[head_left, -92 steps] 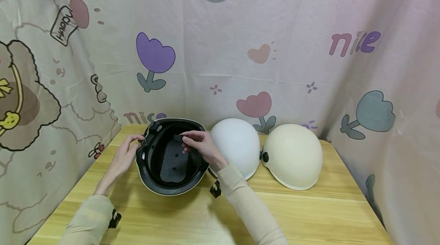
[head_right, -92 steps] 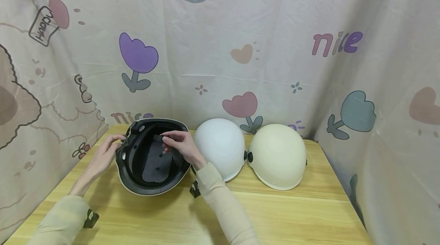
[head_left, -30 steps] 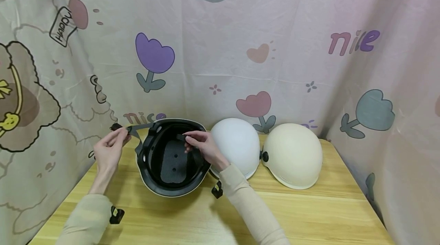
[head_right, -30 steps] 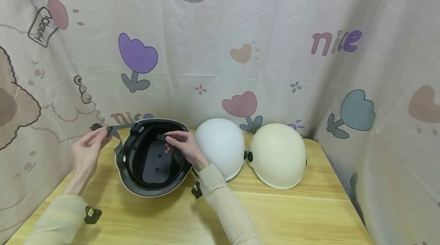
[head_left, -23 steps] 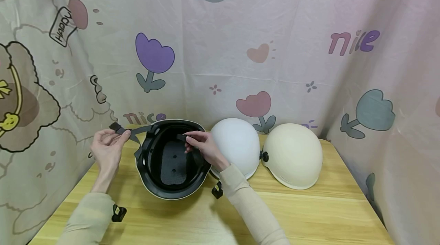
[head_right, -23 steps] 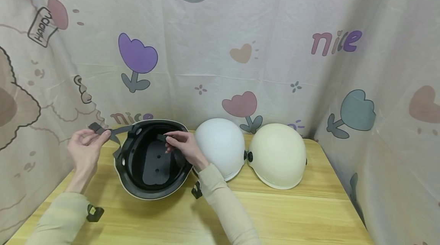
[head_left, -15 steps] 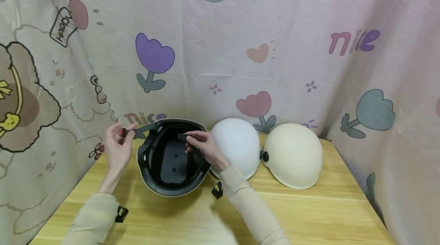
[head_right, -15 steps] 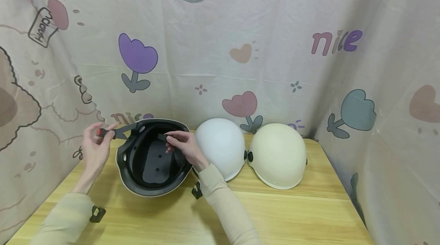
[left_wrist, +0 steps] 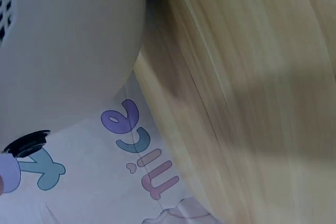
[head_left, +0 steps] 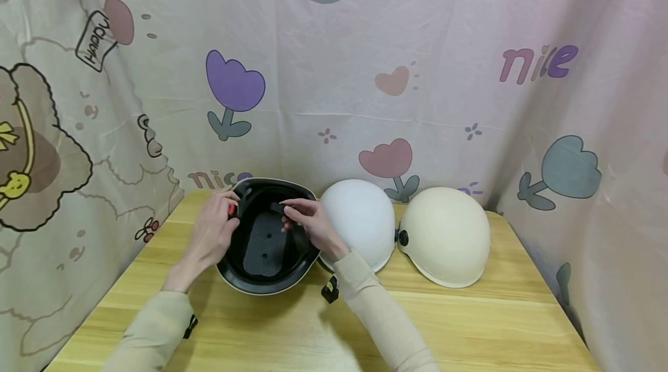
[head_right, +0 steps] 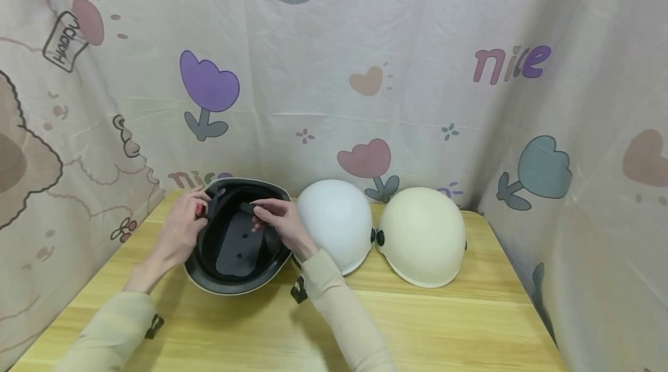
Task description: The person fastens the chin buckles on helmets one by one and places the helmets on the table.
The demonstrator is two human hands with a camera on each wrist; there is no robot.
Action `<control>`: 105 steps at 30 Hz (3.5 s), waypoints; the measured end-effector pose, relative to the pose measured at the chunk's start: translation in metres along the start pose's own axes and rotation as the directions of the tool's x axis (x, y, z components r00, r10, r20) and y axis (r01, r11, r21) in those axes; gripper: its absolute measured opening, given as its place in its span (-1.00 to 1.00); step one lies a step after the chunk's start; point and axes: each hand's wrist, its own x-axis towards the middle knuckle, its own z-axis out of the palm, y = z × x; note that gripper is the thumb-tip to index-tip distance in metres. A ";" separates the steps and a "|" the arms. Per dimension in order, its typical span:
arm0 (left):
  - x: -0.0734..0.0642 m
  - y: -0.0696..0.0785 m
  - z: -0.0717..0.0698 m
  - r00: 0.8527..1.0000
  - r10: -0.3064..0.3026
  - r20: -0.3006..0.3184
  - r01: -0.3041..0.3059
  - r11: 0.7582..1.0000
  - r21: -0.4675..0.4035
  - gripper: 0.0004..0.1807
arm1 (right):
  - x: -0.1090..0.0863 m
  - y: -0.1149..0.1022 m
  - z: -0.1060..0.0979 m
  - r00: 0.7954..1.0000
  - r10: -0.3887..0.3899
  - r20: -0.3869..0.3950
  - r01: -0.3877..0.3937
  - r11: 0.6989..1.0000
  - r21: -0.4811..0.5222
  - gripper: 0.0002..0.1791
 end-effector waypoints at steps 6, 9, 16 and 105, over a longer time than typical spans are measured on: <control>-0.001 0.003 0.003 0.992 0.074 0.099 -0.091 0.980 0.178 -0.83 | 0.000 0.001 0.000 1.000 0.004 -0.010 -0.004 1.000 0.004 -0.73; -0.001 0.004 0.003 0.988 0.077 0.135 -0.106 0.970 0.219 -0.78 | 0.000 0.002 0.000 1.000 0.006 -0.011 -0.006 1.000 -0.001 -0.67; 0.000 0.002 0.001 0.970 0.166 0.177 -0.200 0.961 0.193 -0.65 | 0.001 0.001 -0.001 1.000 0.008 -0.010 -0.008 1.000 -0.005 -0.63; 0.004 0.014 -0.022 0.819 -0.177 0.545 0.213 0.977 -0.002 -0.65 | 0.006 -0.002 0.012 0.983 0.163 0.091 -0.126 0.940 -0.317 -0.76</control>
